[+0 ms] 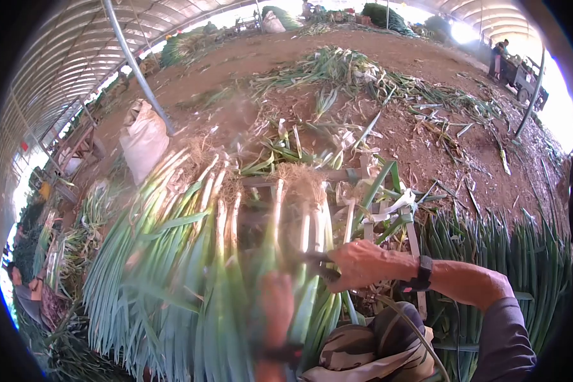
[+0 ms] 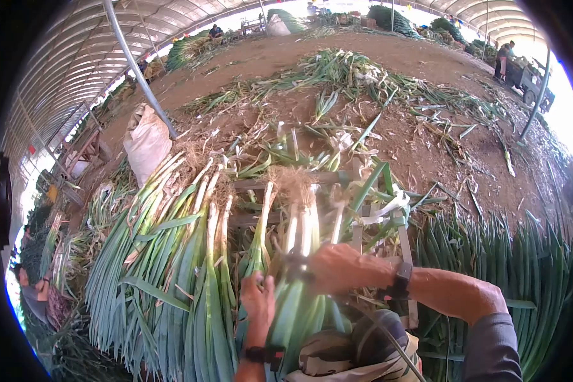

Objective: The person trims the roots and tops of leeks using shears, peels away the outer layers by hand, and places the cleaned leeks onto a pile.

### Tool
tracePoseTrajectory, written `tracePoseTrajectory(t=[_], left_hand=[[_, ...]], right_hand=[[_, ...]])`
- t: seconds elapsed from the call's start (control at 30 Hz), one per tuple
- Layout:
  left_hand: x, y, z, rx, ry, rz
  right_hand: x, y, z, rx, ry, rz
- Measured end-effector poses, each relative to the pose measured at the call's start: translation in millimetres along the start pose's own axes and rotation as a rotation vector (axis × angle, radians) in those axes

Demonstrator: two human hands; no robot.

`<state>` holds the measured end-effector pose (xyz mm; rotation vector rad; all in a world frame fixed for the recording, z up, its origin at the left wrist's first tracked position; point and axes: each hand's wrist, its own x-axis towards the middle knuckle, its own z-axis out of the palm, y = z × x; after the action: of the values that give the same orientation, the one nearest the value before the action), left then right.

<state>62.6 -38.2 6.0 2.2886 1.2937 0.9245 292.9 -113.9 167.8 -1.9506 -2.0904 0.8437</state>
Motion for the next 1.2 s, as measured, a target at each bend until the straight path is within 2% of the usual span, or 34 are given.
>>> tracePoseTrajectory(t=[0.03,0.13,0.27,0.33,0.53,0.67,0.77,0.97,1.2], left_hand=[[4.7,-4.6,5.8,0.200,0.156,0.030],[8.8,-13.5,9.9,0.349,0.227,0.037],[17.3,-26.9,15.0,0.267,0.080,-0.033],[28.2,-27.7,17.4,0.289,0.007,-0.048],[44.4,-18.7,21.0,0.171,-0.192,-0.184],[42.1,-27.7,39.0,0.153,-0.126,-0.088],[44.7,-30.4,41.6,0.149,-0.183,-0.090],[52.1,-12.6,30.2,0.138,-0.311,-0.234],[54.1,-9.0,26.7,0.165,-0.351,-0.219]], right_hand=[[-0.9,-3.7,1.8,-0.003,-0.020,-0.036],[2.6,-18.4,9.5,0.090,-0.073,-0.043],[14.7,-19.5,18.6,-0.034,-0.167,-0.034],[25.1,-9.1,24.5,0.003,-0.169,-0.049],[20.9,0.0,23.6,0.008,-0.051,-0.048],[13.8,-6.2,11.2,-0.032,-0.048,-0.042],[27.3,5.6,19.6,-0.033,-0.055,0.001],[55.0,21.3,11.2,-0.056,0.001,0.012],[70.4,29.0,9.0,-0.082,0.094,0.026]])
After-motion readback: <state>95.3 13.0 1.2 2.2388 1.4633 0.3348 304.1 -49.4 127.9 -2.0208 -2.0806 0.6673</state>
